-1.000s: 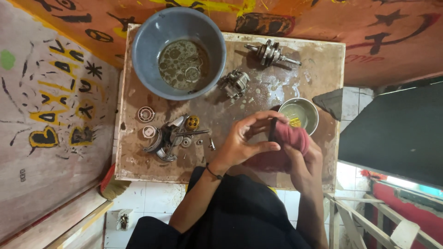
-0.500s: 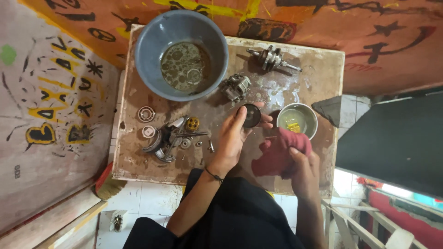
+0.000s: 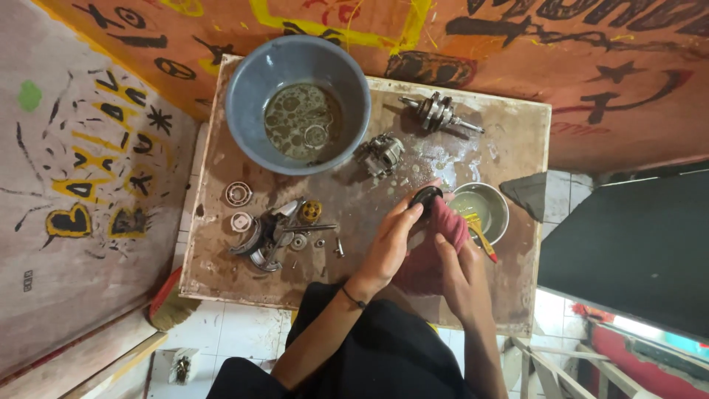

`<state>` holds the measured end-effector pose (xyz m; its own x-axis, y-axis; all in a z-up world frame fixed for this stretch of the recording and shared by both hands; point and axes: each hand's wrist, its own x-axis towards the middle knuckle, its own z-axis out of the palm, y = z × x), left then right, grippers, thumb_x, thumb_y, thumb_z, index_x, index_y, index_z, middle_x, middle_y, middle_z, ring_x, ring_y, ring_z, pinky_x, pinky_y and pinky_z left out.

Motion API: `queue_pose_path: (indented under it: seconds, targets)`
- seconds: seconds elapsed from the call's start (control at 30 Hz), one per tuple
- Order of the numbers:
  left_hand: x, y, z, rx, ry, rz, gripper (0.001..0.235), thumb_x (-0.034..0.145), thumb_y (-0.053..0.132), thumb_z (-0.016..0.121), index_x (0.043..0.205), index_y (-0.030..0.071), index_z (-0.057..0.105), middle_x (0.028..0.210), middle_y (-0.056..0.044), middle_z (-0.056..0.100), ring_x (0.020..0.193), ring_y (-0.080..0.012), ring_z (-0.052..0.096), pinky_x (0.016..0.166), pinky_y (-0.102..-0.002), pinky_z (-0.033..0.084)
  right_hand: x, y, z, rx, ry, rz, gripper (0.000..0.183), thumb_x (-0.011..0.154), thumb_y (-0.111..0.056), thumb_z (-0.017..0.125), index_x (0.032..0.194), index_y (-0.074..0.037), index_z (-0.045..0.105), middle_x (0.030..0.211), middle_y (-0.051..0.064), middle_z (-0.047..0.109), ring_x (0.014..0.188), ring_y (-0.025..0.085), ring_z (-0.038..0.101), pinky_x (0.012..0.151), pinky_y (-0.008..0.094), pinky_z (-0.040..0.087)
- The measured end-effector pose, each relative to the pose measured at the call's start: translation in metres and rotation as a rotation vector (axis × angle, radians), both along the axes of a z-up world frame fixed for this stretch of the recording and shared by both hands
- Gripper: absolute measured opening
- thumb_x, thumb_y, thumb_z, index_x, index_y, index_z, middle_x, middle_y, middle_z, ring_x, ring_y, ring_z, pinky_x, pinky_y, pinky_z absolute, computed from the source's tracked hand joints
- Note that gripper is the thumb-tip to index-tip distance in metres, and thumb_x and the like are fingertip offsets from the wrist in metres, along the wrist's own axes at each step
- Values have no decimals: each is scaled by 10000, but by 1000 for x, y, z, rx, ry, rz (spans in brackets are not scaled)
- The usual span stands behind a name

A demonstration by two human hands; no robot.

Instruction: Cleaning and wiping oily motorcycle engine components with a cloth and solvent.

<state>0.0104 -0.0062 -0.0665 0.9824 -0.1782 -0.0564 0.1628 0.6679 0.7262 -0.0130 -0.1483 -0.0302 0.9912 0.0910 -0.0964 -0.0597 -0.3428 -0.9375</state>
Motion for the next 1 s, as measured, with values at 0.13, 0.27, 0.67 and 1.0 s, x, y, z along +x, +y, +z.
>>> queue_pose_path:
  seconds: [0.13, 0.27, 0.67, 1.0]
  targets:
    - [-2, 1, 4, 78, -116, 25, 458, 1140, 162, 341, 1537, -39, 444, 1478, -153, 569, 1391, -202, 515, 1232, -351, 366, -3, -3, -10, -19, 8, -32, 358, 1042, -164, 534, 1338, 19, 618, 1163, 101, 693, 1101, 160, 613, 980, 303, 472]
    - [-4, 2, 18, 191, -120, 32, 454, 1136, 196, 351, 1511, -34, 461, 1489, -142, 544, 1395, -200, 502, 1205, -348, 379, 0, 1, 1, 105, 56, -61, 360, 1038, -155, 523, 1341, 19, 611, 1135, 79, 690, 1048, 136, 622, 923, 295, 499]
    - [-1, 3, 16, 29, -96, -15, 560, 1194, 384, 244, 1480, -6, 526, 1133, -58, 616, 1055, -140, 560, 1022, -287, 458, -17, 12, 6, -85, -192, 98, 307, 994, -70, 574, 1277, 18, 657, 1157, 124, 686, 1103, 215, 664, 981, 319, 491]
    - [-8, -11, 35, 397, -242, 246, 501, 1181, 346, 268, 1424, -16, 515, 1266, -84, 609, 1171, -148, 563, 1109, -292, 428, -5, 12, 9, -106, -203, -34, 292, 992, -50, 552, 1250, 32, 662, 1108, 110, 691, 1043, 193, 666, 930, 319, 502]
